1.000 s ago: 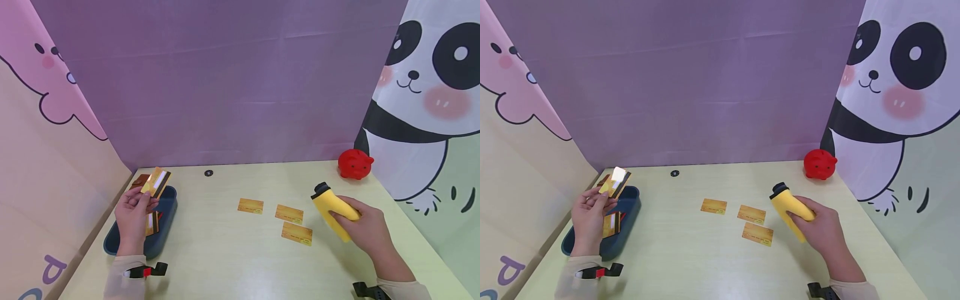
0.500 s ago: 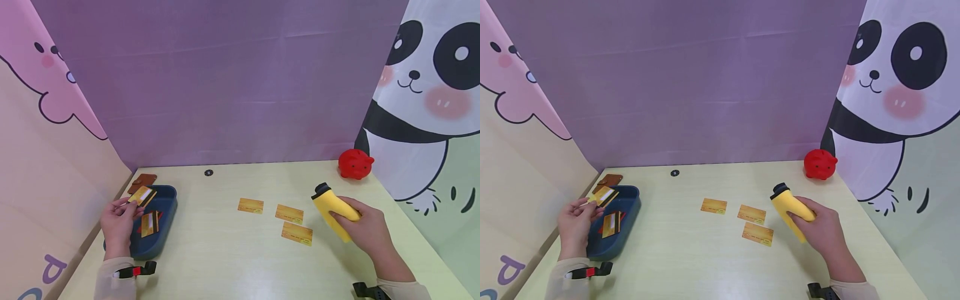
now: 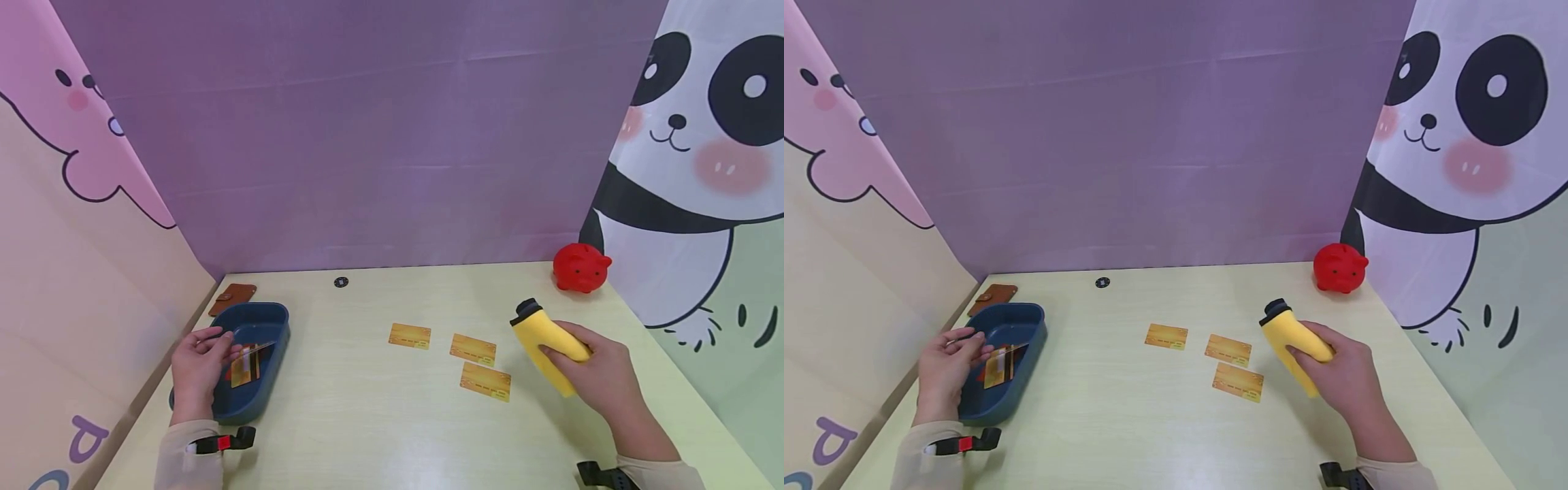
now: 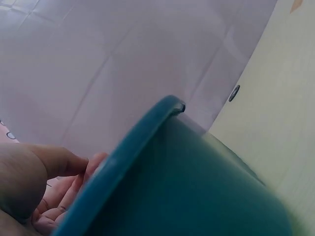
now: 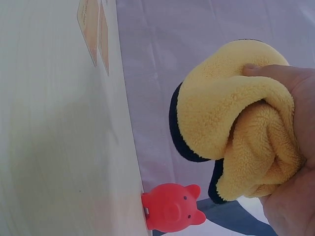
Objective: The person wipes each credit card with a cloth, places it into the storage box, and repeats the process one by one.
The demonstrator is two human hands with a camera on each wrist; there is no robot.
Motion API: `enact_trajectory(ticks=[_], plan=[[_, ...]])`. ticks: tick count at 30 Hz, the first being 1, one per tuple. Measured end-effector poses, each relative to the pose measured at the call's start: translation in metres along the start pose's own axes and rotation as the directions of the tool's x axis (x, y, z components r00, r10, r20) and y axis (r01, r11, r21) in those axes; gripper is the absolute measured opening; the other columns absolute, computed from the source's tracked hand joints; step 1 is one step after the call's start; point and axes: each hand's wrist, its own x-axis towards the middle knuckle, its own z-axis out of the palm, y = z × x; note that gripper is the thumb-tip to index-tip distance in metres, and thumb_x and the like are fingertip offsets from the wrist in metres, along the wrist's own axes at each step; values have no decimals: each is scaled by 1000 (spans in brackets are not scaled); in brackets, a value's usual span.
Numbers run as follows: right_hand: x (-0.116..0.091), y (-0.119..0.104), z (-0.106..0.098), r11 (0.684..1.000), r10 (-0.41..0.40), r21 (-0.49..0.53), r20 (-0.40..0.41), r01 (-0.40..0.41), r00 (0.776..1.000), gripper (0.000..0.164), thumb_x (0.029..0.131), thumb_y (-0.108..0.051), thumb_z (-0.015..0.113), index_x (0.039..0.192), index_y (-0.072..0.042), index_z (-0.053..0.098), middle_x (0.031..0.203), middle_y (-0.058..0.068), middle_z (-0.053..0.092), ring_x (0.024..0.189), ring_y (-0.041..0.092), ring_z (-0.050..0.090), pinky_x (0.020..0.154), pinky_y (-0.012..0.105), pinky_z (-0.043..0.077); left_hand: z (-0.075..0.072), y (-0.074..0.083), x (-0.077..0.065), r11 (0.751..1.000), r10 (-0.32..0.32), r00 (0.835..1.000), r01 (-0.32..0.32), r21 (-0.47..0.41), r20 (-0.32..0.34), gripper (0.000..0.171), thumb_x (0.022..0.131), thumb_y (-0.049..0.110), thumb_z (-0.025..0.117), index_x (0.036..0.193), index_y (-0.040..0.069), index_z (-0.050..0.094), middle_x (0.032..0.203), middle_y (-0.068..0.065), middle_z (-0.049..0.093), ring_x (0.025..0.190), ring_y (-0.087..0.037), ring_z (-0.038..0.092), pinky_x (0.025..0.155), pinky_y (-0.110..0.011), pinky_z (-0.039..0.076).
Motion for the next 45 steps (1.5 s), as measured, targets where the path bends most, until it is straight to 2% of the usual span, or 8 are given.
enact_trajectory(ticks=[6, 13, 17, 21, 29, 35, 40, 45], plan=[[-1, -1, -1, 1000, 4, 3, 4, -4, 1000, 60, 92, -36, 83, 143, -12, 65, 116, 21, 69, 92, 34, 58, 60, 34, 54, 0, -1, 0, 1000, 17, 1000, -17, 16, 5, 42, 99, 17, 75, 133, 4, 55, 87, 9, 73, 79, -14, 77, 77, -29, 63], [-1, -2, -2, 1000, 13, 6, 8, -13, 1000, 61, 92, -36, 83, 144, -11, 64, 118, 22, 68, 93, 34, 58, 61, 34, 54, 4, 1, -1, 999, 43, 999, -44, -20, -12, 42, 98, 18, 77, 132, 3, 57, 90, 4, 74, 78, -14, 77, 76, -28, 64], [0, 0, -3, 1000, 26, 6, 15, -26, 1000, 63, 93, -38, 82, 146, -10, 62, 120, 23, 67, 95, 35, 58, 62, 33, 54, 8, 2, -1, 994, 95, 995, -96, -51, -19, 39, 97, 19, 78, 129, 4, 61, 92, 3, 74, 75, -12, 76, 73, -26, 63], [1, 2, -5, 999, 33, 0, 16, -33, 999, 65, 93, -40, 81, 147, -9, 61, 121, 23, 66, 95, 36, 57, 62, 33, 54, 16, 4, -4, 979, 186, 983, -186, -79, -9, 34, 97, 16, 78, 125, 2, 64, 96, -2, 74, 76, -10, 74, 72, -25, 63], [2, 4, -7, 999, 51, -3, 10, -51, 999, 66, 93, -43, 80, 147, -10, 61, 121, 23, 66, 96, 35, 57, 63, 33, 54, 37, 7, -11, 923, 366, 928, -353, -151, 73, 33, 99, 8, 74, 125, -9, 62, 98, -3, 73, 81, -12, 73, 74, -21, 61], [4, 6, -9, 998, 56, 7, 8, -56, 998, 66, 93, -44, 80, 147, -11, 61, 121, 23, 66, 95, 35, 57, 64, 33, 54, 57, 8, -15, 877, 474, 866, -448, -174, 159, 27, 99, 1, 71, 122, -9, 63, 101, -8, 74, 85, -16, 72, 77, -22, 61], [4, 8, -10, 999, 49, 1, 1, -49, 999, 65, 93, -43, 80, 146, -10, 61, 120, 23, 67, 95, 35, 57, 63, 34, 54, 78, 6, -24, 870, 492, 827, -477, -123, 271, 25, 98, -2, 71, 122, -5, 64, 109, -18, 73, 92, -16, 71, 80, -21, 60], [4, 10, -9, 999, 50, -6, 12, -50, 999, 67, 93, -43, 81, 147, -9, 61, 121, 24, 66, 95, 36, 57, 63, 33, 54, 101, 3, -32, 875, 458, 800, -483, -38, 388, 26, 99, 6, 73, 123, 2, 65, 115, -17, 72, 100, -18, 69, 84, -19, 58]])
